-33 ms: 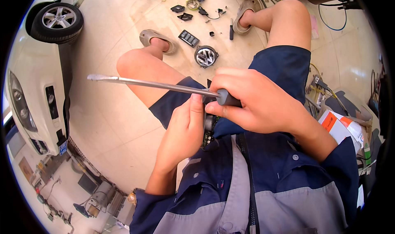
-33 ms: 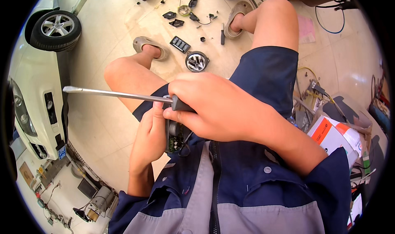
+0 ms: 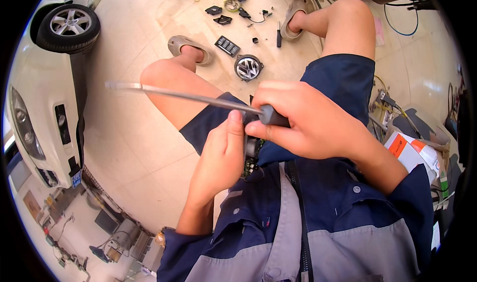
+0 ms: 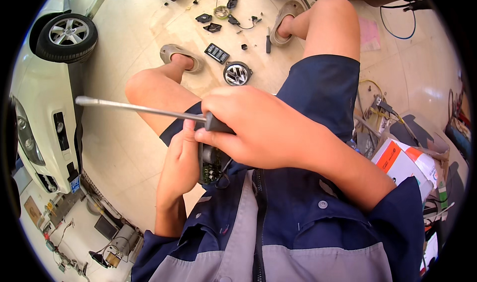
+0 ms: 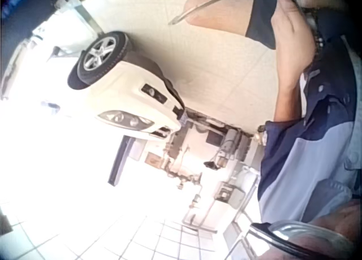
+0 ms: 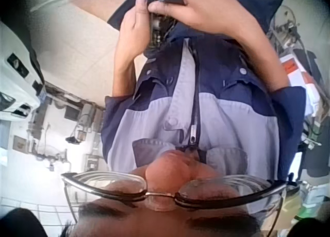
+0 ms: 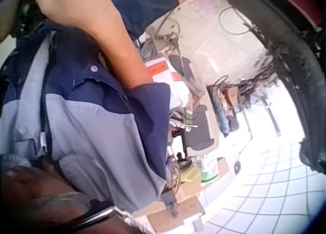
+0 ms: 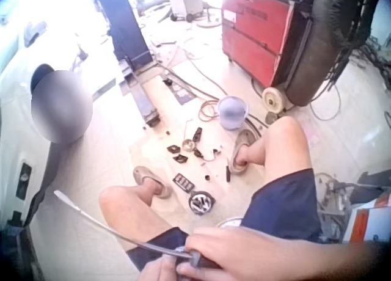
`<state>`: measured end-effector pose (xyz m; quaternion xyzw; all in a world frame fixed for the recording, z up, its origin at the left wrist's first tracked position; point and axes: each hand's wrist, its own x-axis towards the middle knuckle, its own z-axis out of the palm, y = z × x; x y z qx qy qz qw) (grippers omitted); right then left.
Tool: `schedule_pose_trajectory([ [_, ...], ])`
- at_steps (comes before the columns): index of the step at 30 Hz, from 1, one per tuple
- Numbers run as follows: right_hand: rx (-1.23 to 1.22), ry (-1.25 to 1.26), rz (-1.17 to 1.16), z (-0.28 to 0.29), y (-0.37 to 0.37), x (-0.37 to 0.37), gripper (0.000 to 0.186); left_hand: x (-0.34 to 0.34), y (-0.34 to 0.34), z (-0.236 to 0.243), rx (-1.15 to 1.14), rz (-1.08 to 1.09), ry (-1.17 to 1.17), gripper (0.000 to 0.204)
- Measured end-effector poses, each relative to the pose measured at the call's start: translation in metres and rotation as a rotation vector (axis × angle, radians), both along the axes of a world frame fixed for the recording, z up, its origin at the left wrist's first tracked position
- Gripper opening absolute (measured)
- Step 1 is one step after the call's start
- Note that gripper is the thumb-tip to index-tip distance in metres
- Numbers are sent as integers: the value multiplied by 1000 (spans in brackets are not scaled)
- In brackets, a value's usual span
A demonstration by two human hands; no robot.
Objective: The person disassembles an electronic component by removing screws with a screwdriver and prying the circuit board away from the metal housing by hand.
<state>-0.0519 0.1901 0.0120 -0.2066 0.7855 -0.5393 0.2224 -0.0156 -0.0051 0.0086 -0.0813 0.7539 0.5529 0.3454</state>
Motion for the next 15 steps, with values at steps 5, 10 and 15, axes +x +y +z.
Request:
schedule_pose_trajectory([
  [5,-158,-113,-137,-5,-4,-10,38,-1,-3,-18,256,255,-198,61],
  [10,-189,-409,-421,3,7,-9,21,-5,-14,-22,762,567,-322,68],
  [15,-430,-736,-441,-22,-8,33,26,-11,-7,-24,808,753,-164,59],
])
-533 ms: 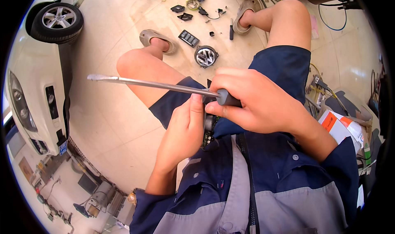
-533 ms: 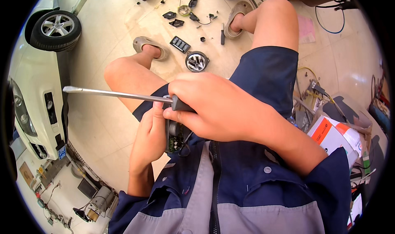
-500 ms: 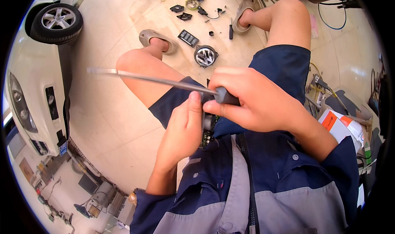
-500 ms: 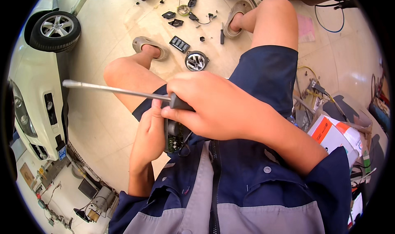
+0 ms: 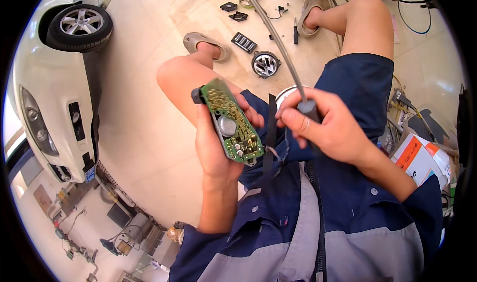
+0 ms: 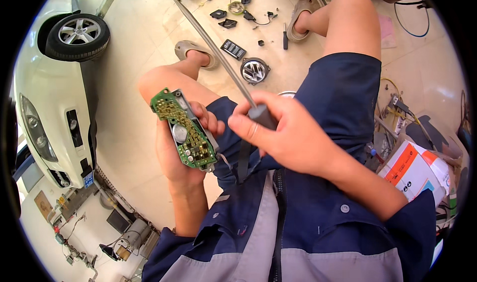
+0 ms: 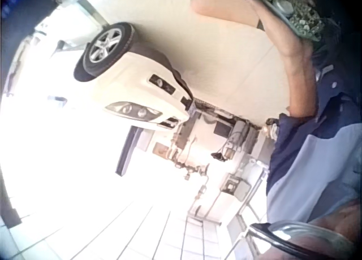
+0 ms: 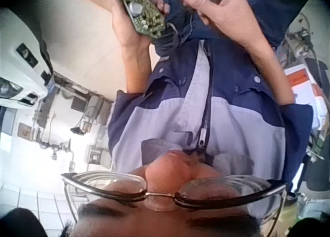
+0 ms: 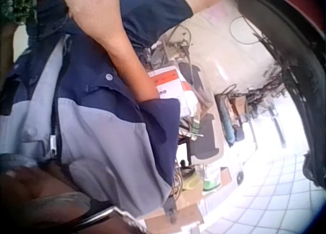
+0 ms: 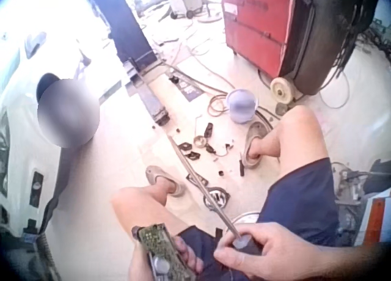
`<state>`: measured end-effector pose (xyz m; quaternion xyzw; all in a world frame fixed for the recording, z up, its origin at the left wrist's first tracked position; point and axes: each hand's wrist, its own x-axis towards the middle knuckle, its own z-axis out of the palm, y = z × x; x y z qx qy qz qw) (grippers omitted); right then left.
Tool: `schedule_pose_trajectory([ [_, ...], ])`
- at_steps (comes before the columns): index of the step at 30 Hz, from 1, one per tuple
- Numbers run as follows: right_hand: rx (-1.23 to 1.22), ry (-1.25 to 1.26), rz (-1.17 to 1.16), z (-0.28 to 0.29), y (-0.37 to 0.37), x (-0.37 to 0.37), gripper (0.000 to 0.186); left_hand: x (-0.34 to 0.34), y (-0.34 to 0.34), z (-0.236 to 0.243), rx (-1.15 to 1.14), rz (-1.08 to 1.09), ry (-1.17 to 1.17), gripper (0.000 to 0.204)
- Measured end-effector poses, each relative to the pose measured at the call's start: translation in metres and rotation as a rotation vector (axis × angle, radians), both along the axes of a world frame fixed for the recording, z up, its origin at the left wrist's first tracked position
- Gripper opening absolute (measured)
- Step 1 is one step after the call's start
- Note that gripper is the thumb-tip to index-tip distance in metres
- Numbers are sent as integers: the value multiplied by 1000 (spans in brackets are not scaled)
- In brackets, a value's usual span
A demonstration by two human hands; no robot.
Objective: The person disassembles an electronic component by removing screws with a screwdriver and prying the circuit board away from the metal housing by hand.
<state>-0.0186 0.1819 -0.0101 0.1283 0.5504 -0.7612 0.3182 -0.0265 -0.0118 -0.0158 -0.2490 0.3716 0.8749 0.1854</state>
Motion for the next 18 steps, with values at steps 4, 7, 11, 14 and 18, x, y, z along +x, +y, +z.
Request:
schedule_pose_trajectory([
  [4,-318,-258,20,7,-8,4,37,0,8,1,-183,188,80,53],
  [7,-372,-221,32,14,-6,2,48,3,13,1,-134,250,141,53],
  [11,-279,44,-15,25,-11,1,58,16,16,2,-16,225,221,61],
  [14,-176,26,-41,19,-2,-4,59,19,15,6,223,171,379,74],
  [18,-197,52,142,18,37,-28,57,14,-15,21,321,-111,231,91],
])
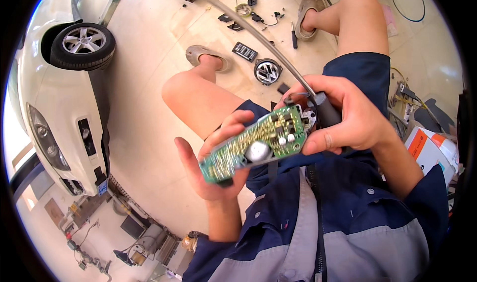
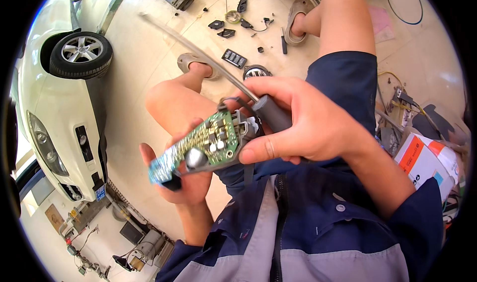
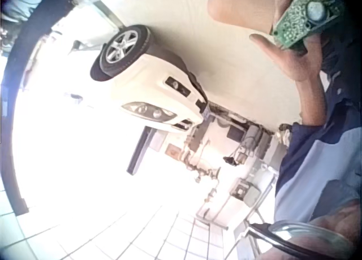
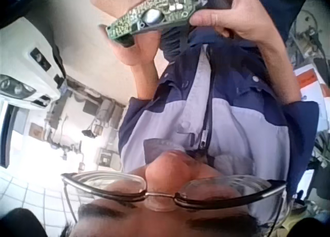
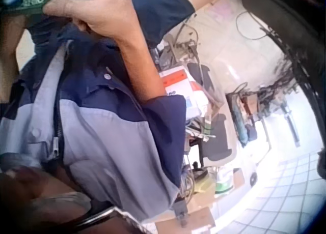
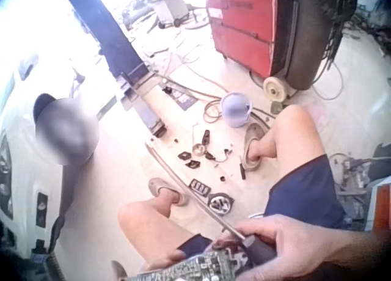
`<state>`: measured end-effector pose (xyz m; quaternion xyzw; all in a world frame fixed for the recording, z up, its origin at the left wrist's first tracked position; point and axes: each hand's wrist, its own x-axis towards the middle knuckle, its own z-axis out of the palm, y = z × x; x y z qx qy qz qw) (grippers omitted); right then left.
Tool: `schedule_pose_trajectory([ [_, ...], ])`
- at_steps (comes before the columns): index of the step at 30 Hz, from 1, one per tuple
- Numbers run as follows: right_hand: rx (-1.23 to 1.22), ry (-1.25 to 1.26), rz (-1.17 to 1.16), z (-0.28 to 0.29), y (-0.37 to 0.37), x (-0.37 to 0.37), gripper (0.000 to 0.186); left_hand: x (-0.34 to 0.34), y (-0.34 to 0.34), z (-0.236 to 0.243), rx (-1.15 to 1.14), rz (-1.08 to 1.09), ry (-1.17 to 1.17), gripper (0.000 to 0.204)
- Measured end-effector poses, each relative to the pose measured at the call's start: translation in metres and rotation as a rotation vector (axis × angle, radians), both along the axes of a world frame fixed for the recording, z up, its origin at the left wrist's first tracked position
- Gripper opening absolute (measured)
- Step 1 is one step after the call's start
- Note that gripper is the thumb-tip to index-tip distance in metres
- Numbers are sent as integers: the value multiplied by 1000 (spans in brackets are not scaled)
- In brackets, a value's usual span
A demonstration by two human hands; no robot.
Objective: The person disassembles an electronic component by removing screws with a screwdriver and prying the circuit board away from the metal housing by hand.
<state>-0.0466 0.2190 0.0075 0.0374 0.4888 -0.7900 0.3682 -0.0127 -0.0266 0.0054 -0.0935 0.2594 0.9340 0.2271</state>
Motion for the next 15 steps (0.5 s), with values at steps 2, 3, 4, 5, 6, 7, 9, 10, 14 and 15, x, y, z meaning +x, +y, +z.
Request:
schedule_pose_trajectory([
  [2,-8,130,146,1,9,-12,56,2,-1,-3,-4,-45,-49,79],
  [3,-22,117,180,2,11,-16,56,2,0,-9,-7,-50,-47,74],
  [4,-36,103,215,1,11,-18,56,-3,1,-8,91,-94,-124,63],
  [5,-48,88,246,-2,12,-18,56,-7,2,-6,111,-89,-229,62],
  [6,-118,23,168,-7,14,-16,60,-10,3,-3,129,-83,-335,62],
  [7,-185,-39,117,-18,17,-13,61,-10,7,-1,162,-54,-322,60],
  [9,-330,-211,-90,-30,20,-5,64,-9,15,3,223,12,-296,62],
  [10,-380,-217,-165,-35,22,-3,61,-11,18,5,206,24,-313,63],
  [14,-577,-96,-248,-51,35,-8,35,-18,23,6,176,29,-329,69],
  [15,-587,-57,-280,-54,37,-9,37,-21,25,7,153,38,-352,69],
])
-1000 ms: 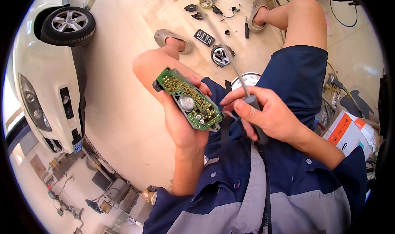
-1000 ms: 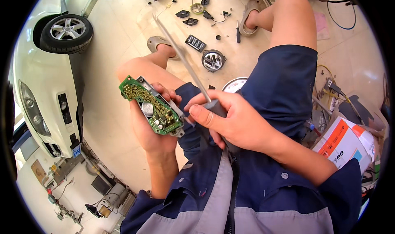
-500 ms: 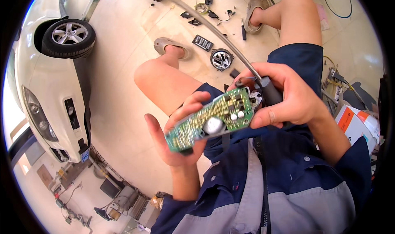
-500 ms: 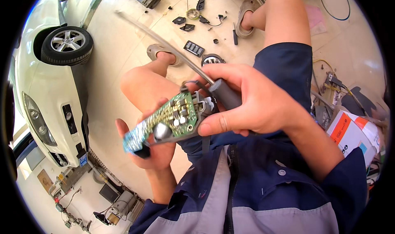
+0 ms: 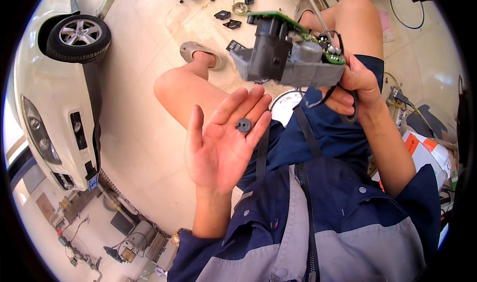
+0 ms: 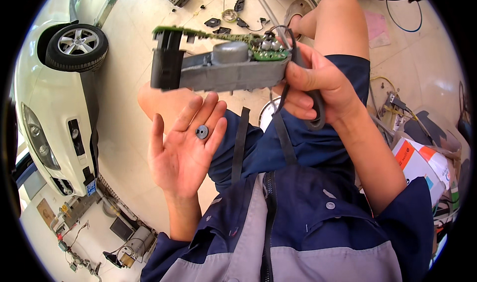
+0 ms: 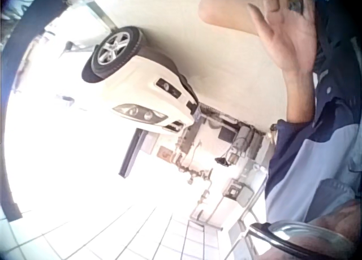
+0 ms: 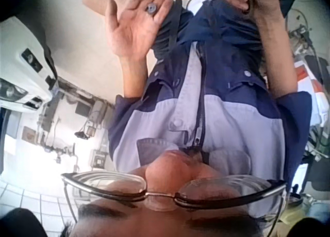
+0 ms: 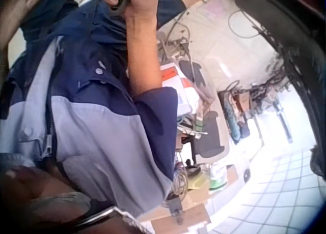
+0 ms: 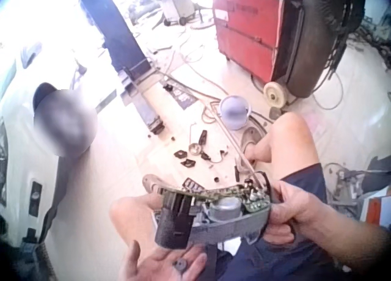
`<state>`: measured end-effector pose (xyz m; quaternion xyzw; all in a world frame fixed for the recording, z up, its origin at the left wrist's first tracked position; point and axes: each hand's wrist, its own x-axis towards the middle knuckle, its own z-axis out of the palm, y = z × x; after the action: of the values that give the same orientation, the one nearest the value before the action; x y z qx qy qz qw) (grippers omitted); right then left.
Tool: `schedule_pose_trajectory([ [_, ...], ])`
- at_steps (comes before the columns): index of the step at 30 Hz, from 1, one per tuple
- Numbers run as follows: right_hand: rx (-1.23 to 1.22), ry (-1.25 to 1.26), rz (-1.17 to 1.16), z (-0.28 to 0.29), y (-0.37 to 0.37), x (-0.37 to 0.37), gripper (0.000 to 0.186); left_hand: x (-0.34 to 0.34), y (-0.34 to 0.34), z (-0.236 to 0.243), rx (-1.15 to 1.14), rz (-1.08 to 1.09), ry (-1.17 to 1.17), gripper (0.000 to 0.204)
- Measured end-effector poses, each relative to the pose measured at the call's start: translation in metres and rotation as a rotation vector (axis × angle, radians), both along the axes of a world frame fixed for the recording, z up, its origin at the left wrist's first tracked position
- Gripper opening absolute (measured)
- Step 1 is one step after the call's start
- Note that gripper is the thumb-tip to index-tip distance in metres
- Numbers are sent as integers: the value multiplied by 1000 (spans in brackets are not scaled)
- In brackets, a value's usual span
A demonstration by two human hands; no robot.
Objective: The person disassembles an electronic component by removing screws with a screwdriver and prying the circuit board away from the metal housing by hand.
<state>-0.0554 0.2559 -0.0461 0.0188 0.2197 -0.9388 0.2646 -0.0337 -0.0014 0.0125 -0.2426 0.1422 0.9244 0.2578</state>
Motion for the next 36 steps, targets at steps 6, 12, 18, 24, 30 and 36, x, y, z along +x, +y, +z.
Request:
schedule_pose_trajectory([
  [6,-25,-5,-18,-8,4,0,37,-45,8,-33,-271,64,40,76],
  [12,-16,-11,-57,-8,-2,3,34,-60,-16,-67,-28,100,162,83],
  [18,11,3,-25,-8,0,-2,34,-56,2,-37,192,24,296,94],
  [24,34,-30,6,-5,6,-2,41,-48,7,-27,24,28,287,76],
  [30,71,-56,62,7,6,-6,55,-41,-9,-39,-554,-186,379,56],
  [36,390,190,382,32,4,-40,66,-42,17,-10,-27,-615,266,93],
])
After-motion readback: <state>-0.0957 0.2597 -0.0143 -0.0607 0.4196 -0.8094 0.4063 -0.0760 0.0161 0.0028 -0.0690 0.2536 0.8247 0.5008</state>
